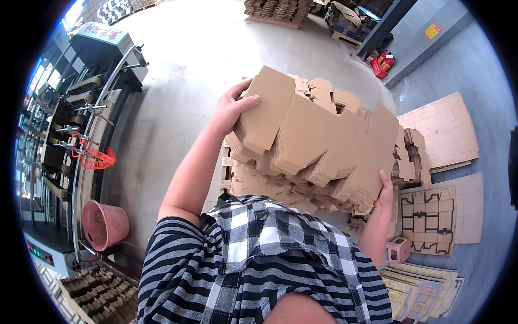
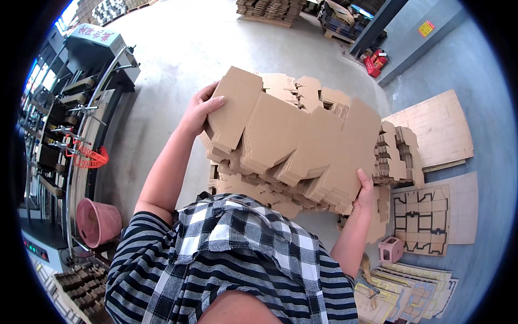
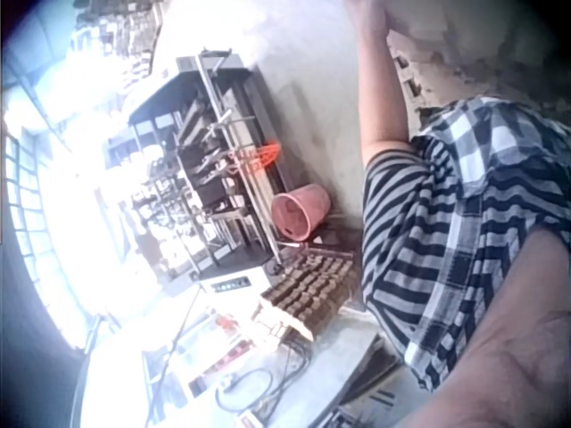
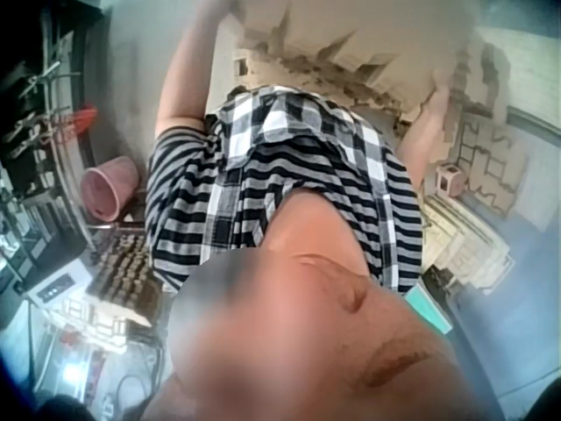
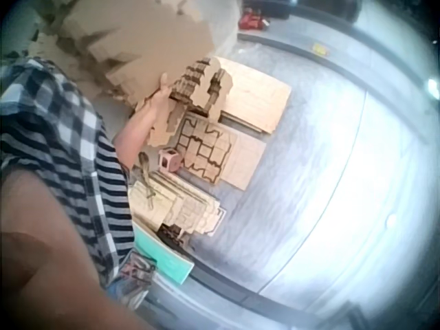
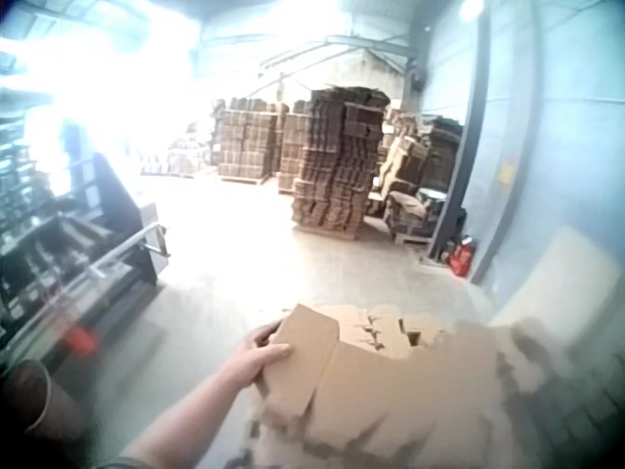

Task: The person repeatedly picks up stacks of flat cardboard pieces from a pile on the floor and feeds them into a cardboard processing machine. The person handles the cardboard by hand, placing it onto the machine's conveyor or feed area.

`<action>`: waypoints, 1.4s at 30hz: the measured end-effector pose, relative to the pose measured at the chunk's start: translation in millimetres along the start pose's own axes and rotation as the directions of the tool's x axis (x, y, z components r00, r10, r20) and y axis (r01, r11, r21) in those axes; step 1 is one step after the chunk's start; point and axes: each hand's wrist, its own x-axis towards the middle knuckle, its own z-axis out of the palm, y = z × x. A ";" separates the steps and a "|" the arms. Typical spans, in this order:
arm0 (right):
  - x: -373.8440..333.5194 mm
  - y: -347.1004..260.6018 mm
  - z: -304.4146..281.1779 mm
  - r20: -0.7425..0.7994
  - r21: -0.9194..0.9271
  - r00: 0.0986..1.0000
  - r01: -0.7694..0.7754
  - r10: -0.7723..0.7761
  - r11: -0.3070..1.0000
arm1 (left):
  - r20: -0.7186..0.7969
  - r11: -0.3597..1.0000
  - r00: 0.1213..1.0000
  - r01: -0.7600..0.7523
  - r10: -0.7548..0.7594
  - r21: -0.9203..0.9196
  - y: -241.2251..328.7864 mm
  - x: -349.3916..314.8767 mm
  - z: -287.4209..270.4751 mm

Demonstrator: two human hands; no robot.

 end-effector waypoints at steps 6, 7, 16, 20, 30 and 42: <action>-11.5 -11.9 11.4 0.039 -0.105 0.998 0.050 -0.046 0.993 | 0.013 0.998 0.999 -0.044 0.045 -0.040 2.7 1.9 3.8; -11.7 -11.4 9.8 0.036 -0.089 0.998 0.057 -0.054 0.994 | 0.008 0.998 0.999 -0.052 0.052 -0.044 5.9 0.8 6.4; -20.4 -8.4 1.5 -0.013 0.066 0.990 0.140 -0.140 0.988 | 0.013 0.994 0.994 -0.108 0.109 -0.025 38.1 -10.5 23.7; -24.7 -22.2 4.3 -0.031 0.116 0.989 0.148 -0.145 0.982 | 0.038 0.988 0.988 -0.152 0.152 0.010 51.0 -11.4 26.3; -25.4 -75.4 22.6 -0.020 0.112 0.981 0.193 -0.192 0.975 | 0.008 0.955 0.957 -0.287 0.289 -0.081 67.7 -3.0 29.9; -3.3 -47.2 -2.9 0.135 0.087 0.818 0.553 -0.560 0.829 | 0.122 0.898 0.892 -0.440 0.436 0.006 63.1 -14.7 6.9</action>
